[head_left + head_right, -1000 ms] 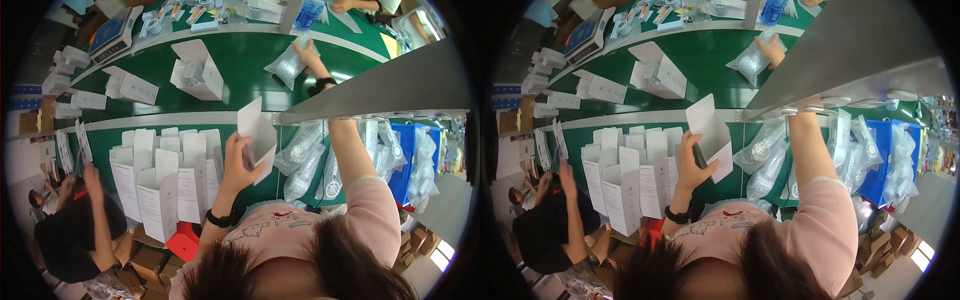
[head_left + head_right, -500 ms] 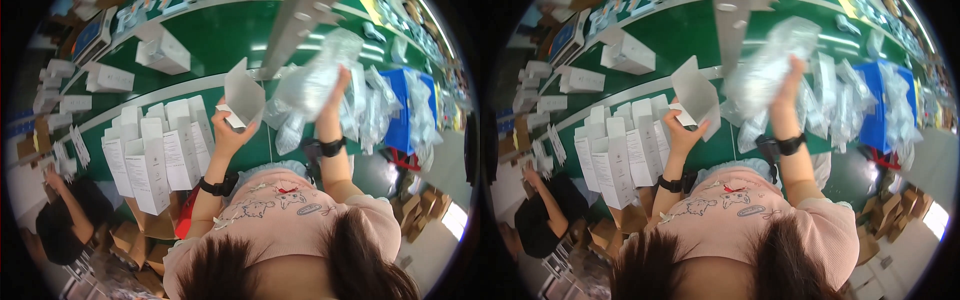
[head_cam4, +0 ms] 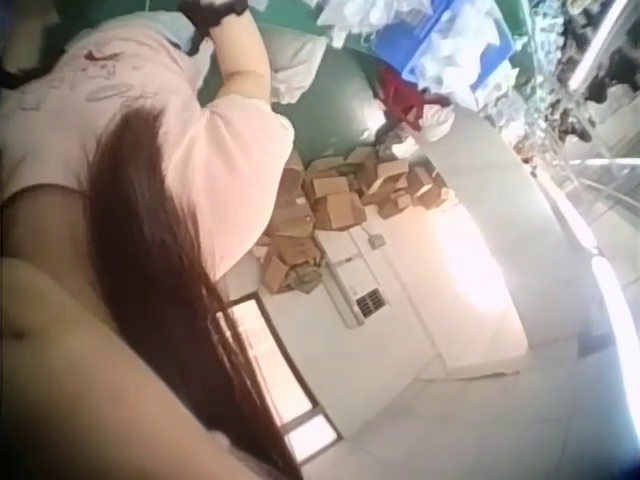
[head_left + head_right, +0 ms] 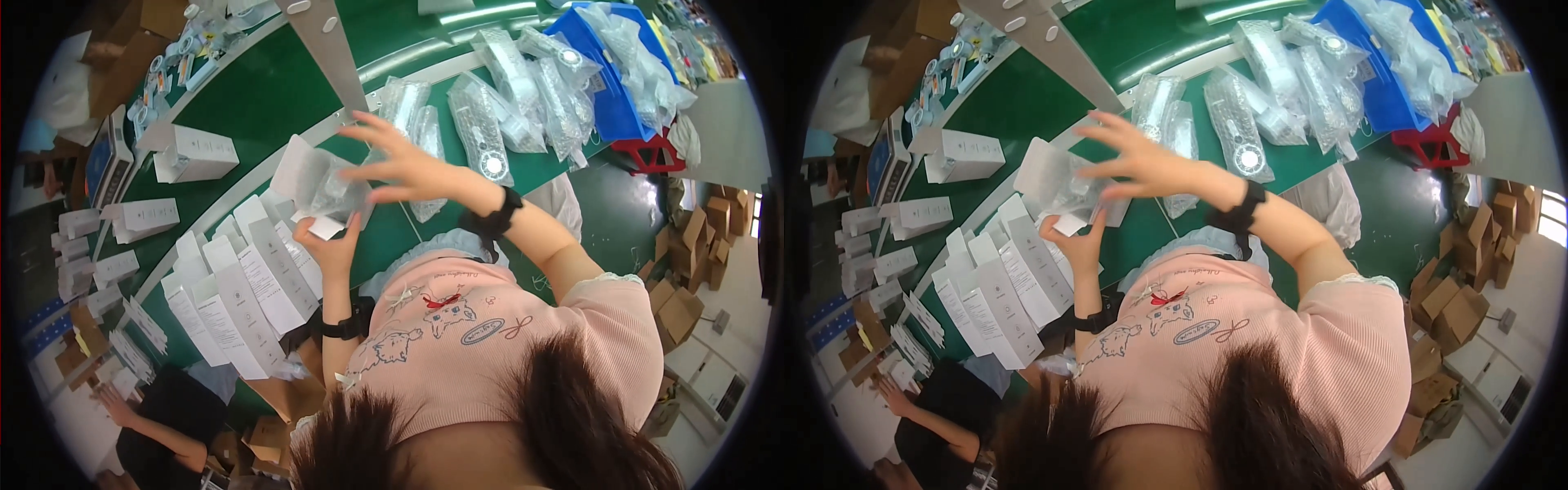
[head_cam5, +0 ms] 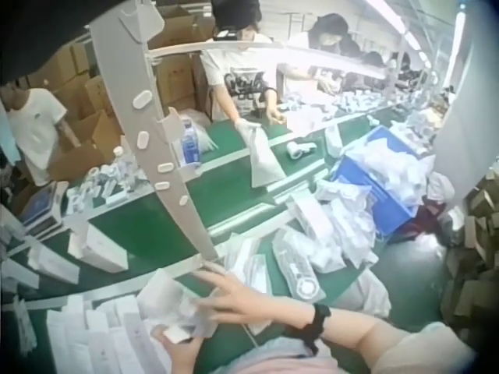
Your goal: The person packages items by hand, picking up a white box, inserting a bubble-wrapped object and a small plastic bag, and placing the box on the table. They repeat this process multiple times before moving a pile of bubble-wrapped objects aside.
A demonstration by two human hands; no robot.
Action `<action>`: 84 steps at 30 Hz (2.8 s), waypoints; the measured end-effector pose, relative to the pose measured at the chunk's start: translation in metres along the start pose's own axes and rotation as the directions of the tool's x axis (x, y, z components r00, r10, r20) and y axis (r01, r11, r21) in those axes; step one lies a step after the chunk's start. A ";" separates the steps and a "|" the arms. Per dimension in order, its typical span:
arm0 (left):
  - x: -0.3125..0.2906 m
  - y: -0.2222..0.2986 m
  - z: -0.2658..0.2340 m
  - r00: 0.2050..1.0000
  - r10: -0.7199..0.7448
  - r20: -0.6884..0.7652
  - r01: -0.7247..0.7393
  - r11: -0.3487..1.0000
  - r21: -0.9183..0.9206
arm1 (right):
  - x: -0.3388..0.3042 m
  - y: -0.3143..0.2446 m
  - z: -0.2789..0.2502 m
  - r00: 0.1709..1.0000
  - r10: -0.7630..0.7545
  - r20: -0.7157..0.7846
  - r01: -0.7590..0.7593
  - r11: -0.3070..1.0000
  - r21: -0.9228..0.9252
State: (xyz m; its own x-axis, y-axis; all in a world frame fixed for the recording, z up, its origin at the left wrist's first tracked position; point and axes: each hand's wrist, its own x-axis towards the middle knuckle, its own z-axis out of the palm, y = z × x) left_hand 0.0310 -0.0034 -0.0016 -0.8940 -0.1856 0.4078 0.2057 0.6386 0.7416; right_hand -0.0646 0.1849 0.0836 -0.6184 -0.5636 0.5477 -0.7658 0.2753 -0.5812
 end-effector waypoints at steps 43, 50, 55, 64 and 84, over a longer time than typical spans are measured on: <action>0.026 0.010 -0.068 0.923 -0.377 -0.080 0.346 0.902 -0.259 | 0.016 -0.014 0.045 0.865 -0.303 0.399 0.273 0.953 0.130; 0.034 -0.005 -0.108 0.989 -0.147 0.011 0.103 0.745 0.659 | 0.017 0.024 0.080 0.853 0.316 0.415 -0.478 0.791 0.381; 0.029 0.000 -0.101 0.853 -0.470 0.229 0.087 0.560 0.824 | 0.116 0.065 0.101 0.876 0.456 0.156 -0.416 0.552 0.723; 0.065 0.038 0.016 0.829 -0.394 0.396 0.025 0.734 0.679 | 0.167 0.137 0.140 0.867 0.461 -0.187 -0.413 0.877 0.246; 0.078 -0.023 0.019 0.679 -0.553 0.482 0.709 0.327 -0.625 | 0.078 0.290 -0.054 0.566 0.824 0.041 -0.622 0.459 -0.635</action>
State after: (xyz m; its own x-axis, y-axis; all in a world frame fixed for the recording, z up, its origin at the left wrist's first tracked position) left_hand -0.0513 -0.0183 0.0025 -0.9131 -0.1195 -0.3899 -0.3181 -0.3897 0.8643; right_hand -0.3445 0.2629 -0.0097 -0.9732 -0.1240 -0.1935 -0.0789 0.9710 -0.2255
